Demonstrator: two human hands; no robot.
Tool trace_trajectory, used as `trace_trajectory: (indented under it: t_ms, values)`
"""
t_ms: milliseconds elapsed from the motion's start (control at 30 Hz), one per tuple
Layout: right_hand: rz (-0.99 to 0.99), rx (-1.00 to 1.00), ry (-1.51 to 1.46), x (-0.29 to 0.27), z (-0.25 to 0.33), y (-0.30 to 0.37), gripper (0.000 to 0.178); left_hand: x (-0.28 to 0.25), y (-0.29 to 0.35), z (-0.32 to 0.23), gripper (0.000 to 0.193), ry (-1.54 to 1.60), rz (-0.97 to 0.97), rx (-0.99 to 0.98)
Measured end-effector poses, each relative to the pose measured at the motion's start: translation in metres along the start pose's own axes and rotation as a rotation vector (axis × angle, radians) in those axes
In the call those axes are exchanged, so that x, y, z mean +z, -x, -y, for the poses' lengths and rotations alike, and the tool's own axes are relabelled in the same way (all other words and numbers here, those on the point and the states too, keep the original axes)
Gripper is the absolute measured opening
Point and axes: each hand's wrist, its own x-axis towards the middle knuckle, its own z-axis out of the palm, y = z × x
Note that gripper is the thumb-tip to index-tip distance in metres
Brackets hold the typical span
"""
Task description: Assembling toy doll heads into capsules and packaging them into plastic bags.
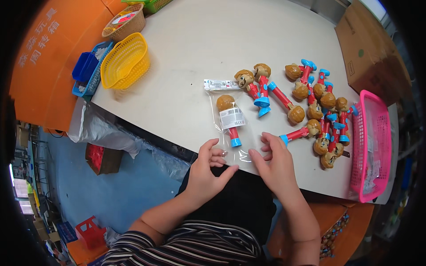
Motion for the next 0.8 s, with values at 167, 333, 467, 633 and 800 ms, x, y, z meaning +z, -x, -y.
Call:
trace_trajectory:
  t_ms: [167, 333, 467, 633, 800]
  values:
    - [0.142, 0.271, -0.139, -0.001, -0.004, -0.009, 0.040, -0.001, -0.002, -0.002, 0.045, 0.198, 0.050, -0.114]
    - [0.288, 0.477, -0.495, -0.006, -0.007, -0.003, 0.037, -0.007, 0.012, 0.020, 0.031, 0.432, 0.081, -0.109]
    - [0.307, 0.529, -0.711, -0.006, -0.013, 0.002, 0.044, -0.003, 0.020, 0.027, 0.034, 0.541, 0.069, -0.142]
    - [0.400, 0.633, -0.864, -0.013, -0.001, 0.010, 0.061, -0.004, 0.023, 0.026, 0.053, 0.677, 0.140, -0.066]
    - [0.374, 0.532, -0.946, -0.008, -0.007, 0.034, 0.077, -0.012, 0.020, 0.027, 0.069, 0.481, 0.286, -0.085]
